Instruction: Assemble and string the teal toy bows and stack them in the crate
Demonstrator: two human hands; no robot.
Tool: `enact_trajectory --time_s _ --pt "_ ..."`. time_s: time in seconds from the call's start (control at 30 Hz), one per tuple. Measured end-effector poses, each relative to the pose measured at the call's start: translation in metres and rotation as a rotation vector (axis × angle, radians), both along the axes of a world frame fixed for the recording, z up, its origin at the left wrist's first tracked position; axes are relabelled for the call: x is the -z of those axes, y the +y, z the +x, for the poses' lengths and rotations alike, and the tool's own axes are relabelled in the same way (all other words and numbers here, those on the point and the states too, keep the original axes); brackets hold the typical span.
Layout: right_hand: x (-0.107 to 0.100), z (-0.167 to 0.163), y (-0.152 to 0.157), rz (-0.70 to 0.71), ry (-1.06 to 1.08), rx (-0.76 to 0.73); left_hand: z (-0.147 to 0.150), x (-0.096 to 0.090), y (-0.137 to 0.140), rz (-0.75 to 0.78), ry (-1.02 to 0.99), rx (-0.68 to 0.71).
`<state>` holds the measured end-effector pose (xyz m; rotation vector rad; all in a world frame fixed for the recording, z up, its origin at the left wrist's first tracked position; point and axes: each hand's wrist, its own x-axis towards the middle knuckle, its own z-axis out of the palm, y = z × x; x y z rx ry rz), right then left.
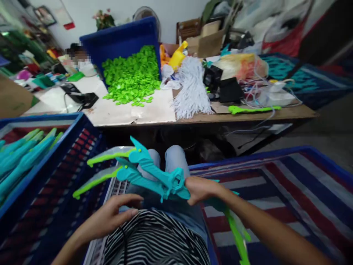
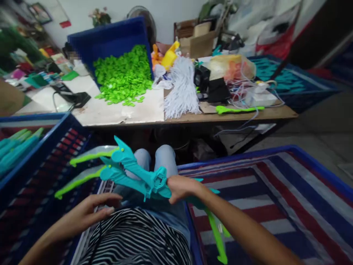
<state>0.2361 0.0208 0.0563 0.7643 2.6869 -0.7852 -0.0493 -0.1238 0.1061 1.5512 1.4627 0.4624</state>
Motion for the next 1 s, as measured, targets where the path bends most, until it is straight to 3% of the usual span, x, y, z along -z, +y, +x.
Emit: enact_trajectory --time_s 0.07,0.13,0.27,0.33,0.43,0.53,0.67,0.77,0.87,1.0 --pt "-0.001 -0.029 0.001 -0.140 -0.192 -0.135 -0.008 -0.002 -0.012 0.013 -0.010 -0.020" --pt "-0.002 -0.044 -0.001 -0.153 -0.291 -0.208 -0.011 0.003 -0.015 0.051 0.017 -0.016" --pt "-0.017 -0.051 -0.001 0.241 -0.293 -0.158 -0.015 0.016 -0.007 0.163 0.178 0.059" --pt "-0.027 -0.050 0.005 0.365 -0.265 -0.141 -0.017 0.018 0.003 0.213 0.222 0.096" --pt "-0.033 -0.051 0.024 0.382 -0.183 -0.116 -0.016 0.025 0.032 0.326 0.284 0.105" --pt "-0.021 -0.053 0.048 0.425 -0.164 -0.040 -0.010 0.046 0.076 0.474 0.474 0.107" --pt "0.004 -0.049 0.067 0.433 -0.152 0.062 -0.008 0.084 0.133 0.508 0.726 0.264" --pt "0.005 -0.046 0.078 0.317 -0.083 0.077 -0.018 0.097 0.161 0.578 0.769 0.378" --pt "-0.012 -0.060 0.105 0.210 0.045 0.142 -0.024 0.100 0.172 0.581 0.778 0.392" --pt "-0.038 -0.118 0.177 0.450 0.215 0.362 -0.014 0.114 0.164 0.587 0.746 0.304"
